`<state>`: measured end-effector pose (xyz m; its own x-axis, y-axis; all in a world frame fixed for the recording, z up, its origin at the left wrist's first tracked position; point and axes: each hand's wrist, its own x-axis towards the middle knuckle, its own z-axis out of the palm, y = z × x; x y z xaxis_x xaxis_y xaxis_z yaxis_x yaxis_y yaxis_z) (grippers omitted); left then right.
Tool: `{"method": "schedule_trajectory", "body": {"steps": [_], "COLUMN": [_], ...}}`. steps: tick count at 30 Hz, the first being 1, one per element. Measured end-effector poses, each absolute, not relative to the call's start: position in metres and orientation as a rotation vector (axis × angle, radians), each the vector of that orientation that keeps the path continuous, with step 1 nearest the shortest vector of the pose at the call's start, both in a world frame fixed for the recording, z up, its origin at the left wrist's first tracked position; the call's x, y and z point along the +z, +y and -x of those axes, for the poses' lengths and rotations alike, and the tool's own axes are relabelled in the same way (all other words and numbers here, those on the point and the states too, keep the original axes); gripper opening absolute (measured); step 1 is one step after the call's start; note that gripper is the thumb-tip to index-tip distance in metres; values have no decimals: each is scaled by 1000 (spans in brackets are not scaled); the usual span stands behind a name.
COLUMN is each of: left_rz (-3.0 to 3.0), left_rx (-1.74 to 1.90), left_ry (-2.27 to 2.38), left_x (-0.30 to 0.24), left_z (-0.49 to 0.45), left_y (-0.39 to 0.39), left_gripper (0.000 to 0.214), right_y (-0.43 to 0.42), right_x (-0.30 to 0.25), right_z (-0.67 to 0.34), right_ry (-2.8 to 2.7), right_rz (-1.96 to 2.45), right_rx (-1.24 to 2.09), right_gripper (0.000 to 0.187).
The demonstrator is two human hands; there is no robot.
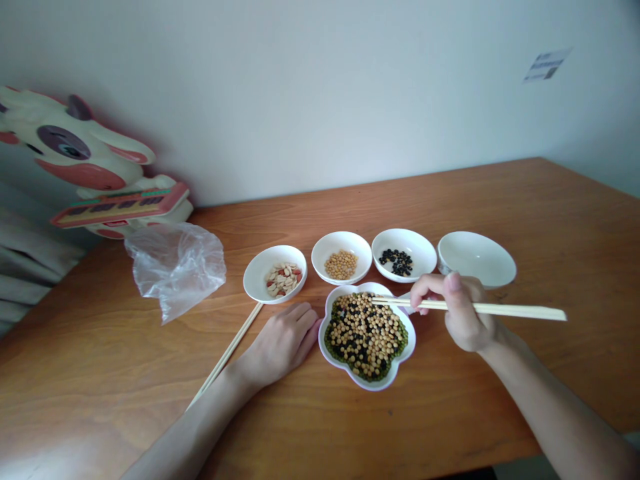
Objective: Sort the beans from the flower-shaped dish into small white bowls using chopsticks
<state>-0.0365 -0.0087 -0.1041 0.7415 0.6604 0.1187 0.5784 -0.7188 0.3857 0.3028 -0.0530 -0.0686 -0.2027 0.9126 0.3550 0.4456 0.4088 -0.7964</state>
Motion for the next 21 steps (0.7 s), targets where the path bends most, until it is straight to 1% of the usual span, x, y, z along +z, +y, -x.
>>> {"method": "schedule_trajectory", "body": {"steps": [7, 17, 21], "left_rz": [-2604, -2612, -2610], "left_rx": [316, 348, 359], "left_ry": [975, 976, 968], "left_x": [-103, -104, -104], "left_z": [37, 36, 37], "left_y": [-9, -9, -10], "left_gripper": [29, 29, 28], "right_y": [-53, -52, -52], "right_x": [-71, -70, -70], "right_z": [-306, -302, -299], "right_ry": [-1769, -1803, -1774], "right_rz": [1164, 1205, 1177], "right_rx": [762, 773, 756], "right_gripper": [80, 69, 68]}}
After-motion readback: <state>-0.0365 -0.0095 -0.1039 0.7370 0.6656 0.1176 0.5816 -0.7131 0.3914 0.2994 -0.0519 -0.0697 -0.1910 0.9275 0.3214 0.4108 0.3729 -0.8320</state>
